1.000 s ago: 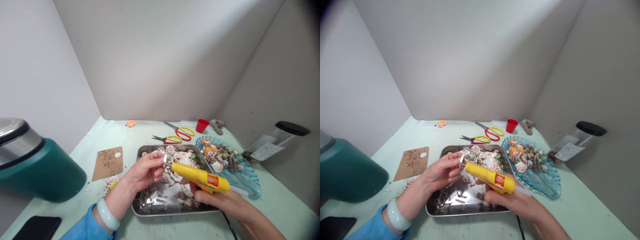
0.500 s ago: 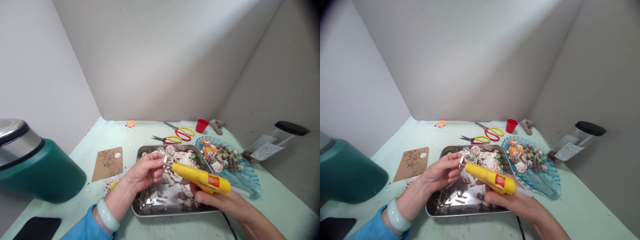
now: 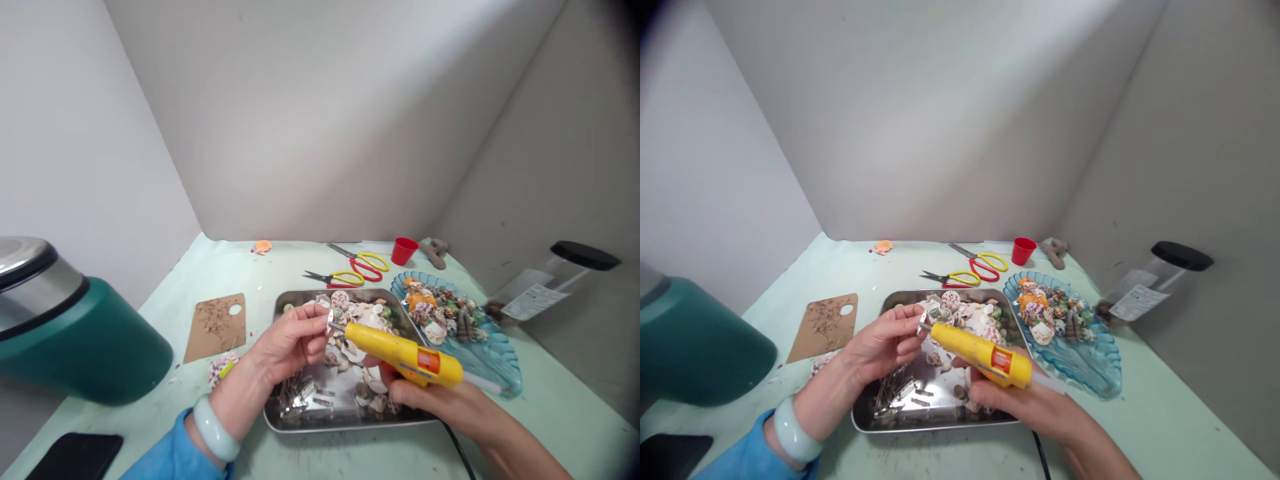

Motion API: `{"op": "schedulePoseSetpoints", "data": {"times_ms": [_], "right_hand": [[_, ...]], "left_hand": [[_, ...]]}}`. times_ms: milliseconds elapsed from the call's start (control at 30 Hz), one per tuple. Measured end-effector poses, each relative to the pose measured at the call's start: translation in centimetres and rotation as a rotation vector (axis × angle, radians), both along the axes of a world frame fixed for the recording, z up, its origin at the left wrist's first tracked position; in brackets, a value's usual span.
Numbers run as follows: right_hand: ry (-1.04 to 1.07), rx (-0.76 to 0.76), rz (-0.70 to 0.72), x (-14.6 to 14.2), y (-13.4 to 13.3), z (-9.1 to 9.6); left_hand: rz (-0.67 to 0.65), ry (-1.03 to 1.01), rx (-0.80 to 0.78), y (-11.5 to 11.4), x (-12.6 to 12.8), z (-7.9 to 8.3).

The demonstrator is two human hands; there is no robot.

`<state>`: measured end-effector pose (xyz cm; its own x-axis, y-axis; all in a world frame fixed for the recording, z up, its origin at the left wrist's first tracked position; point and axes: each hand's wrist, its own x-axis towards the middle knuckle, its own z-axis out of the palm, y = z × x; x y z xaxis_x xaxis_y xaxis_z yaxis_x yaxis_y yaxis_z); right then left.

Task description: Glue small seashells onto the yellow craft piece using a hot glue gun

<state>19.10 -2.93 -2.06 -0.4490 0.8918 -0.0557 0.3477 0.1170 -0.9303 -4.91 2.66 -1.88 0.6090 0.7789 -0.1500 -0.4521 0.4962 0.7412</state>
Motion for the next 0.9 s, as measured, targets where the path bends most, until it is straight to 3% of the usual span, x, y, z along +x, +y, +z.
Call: {"op": "schedulePoseSetpoints", "data": {"times_ms": [200,433,667,900], "right_hand": [[-0.029,0.036,0.049,0.0,0.14,0.08],[0.05,-0.041,-0.04,0.08,-0.04,-0.38],[0.034,-0.01,0.062,-0.28,-0.04,0.42],[0.054,-0.066,-0.006,-0.28,-0.06,0.27]], "left_hand": [[-0.001,-0.002,-0.005,-0.05,-0.09,-0.08],[-0.035,0.004,0.005,-0.26,-0.02,0.3],[-0.017,0.002,0.002,-0.18,0.02,0.18],[-0.033,0.005,0.01,-0.19,-0.01,0.28]]}}
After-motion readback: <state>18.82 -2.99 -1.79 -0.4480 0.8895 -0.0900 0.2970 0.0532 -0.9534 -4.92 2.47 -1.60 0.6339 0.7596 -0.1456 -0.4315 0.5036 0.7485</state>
